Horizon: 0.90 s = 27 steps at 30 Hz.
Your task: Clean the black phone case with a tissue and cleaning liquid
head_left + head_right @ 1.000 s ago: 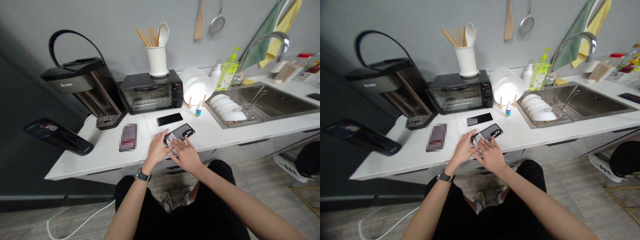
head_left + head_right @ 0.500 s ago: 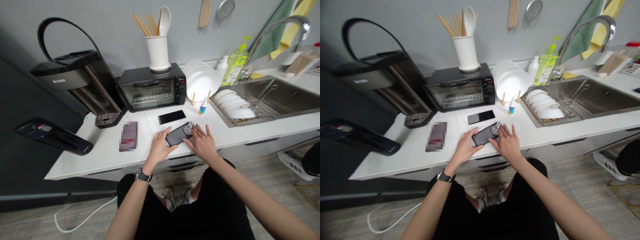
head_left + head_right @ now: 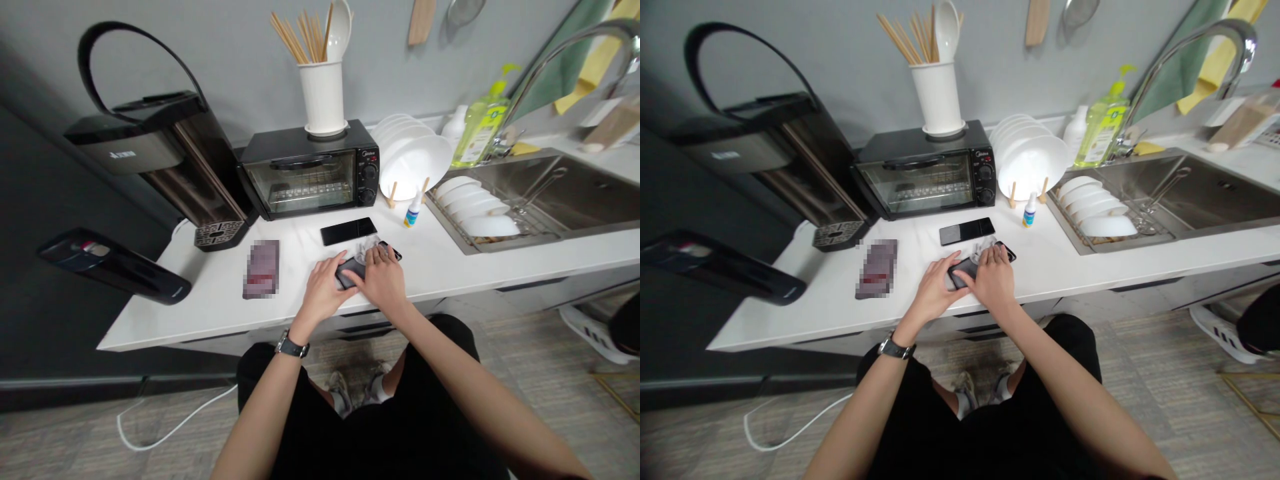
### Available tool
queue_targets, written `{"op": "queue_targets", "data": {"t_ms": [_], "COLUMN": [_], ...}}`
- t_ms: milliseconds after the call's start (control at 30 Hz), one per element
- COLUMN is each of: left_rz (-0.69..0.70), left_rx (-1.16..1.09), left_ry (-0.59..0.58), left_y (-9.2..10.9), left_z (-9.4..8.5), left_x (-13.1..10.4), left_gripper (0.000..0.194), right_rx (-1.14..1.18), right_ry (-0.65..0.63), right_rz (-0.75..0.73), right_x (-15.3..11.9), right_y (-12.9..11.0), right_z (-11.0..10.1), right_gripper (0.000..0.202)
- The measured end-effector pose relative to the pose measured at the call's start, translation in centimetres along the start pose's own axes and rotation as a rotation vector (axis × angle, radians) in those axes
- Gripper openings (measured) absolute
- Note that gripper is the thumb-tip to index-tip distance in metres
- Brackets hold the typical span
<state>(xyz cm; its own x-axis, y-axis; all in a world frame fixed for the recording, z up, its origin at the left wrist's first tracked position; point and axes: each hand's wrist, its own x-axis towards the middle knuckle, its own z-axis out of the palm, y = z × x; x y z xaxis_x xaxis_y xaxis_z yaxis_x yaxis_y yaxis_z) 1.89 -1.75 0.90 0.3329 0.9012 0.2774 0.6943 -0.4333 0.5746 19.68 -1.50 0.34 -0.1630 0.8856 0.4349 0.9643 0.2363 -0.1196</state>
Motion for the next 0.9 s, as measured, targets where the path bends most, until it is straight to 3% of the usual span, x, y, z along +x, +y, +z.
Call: {"op": "queue_targets", "data": {"t_ms": [200, 300, 567, 900], "left_rz": [0.065, 0.076, 0.035, 0.025], "left_rx": [0.027, 0.040, 0.031, -0.011], "left_ry": [-0.016, -0.016, 0.013, 0.013], "left_y": [-0.8, -0.8, 0.0, 0.2], "left_z": [0.2, 0.3, 0.4, 0.1], "left_x": [-0.2, -0.5, -0.9, -0.6], "left_gripper": [0.075, 0.074, 0.086, 0.096], "right_rx": [0.287, 0.375, 0.266, 0.044], "right_ry": [-0.121, -0.152, -0.099, -0.013], "right_rz": [-0.183, -0.233, -0.269, -0.140], "right_x": [-1.9, -2.9, -4.7, -3.4], "right_y": [-2.7, -2.9, 1.7, 5.6], "right_z": [-1.7, -2.4, -2.7, -1.8], "right_gripper": [0.064, 0.060, 0.046, 0.064]}}
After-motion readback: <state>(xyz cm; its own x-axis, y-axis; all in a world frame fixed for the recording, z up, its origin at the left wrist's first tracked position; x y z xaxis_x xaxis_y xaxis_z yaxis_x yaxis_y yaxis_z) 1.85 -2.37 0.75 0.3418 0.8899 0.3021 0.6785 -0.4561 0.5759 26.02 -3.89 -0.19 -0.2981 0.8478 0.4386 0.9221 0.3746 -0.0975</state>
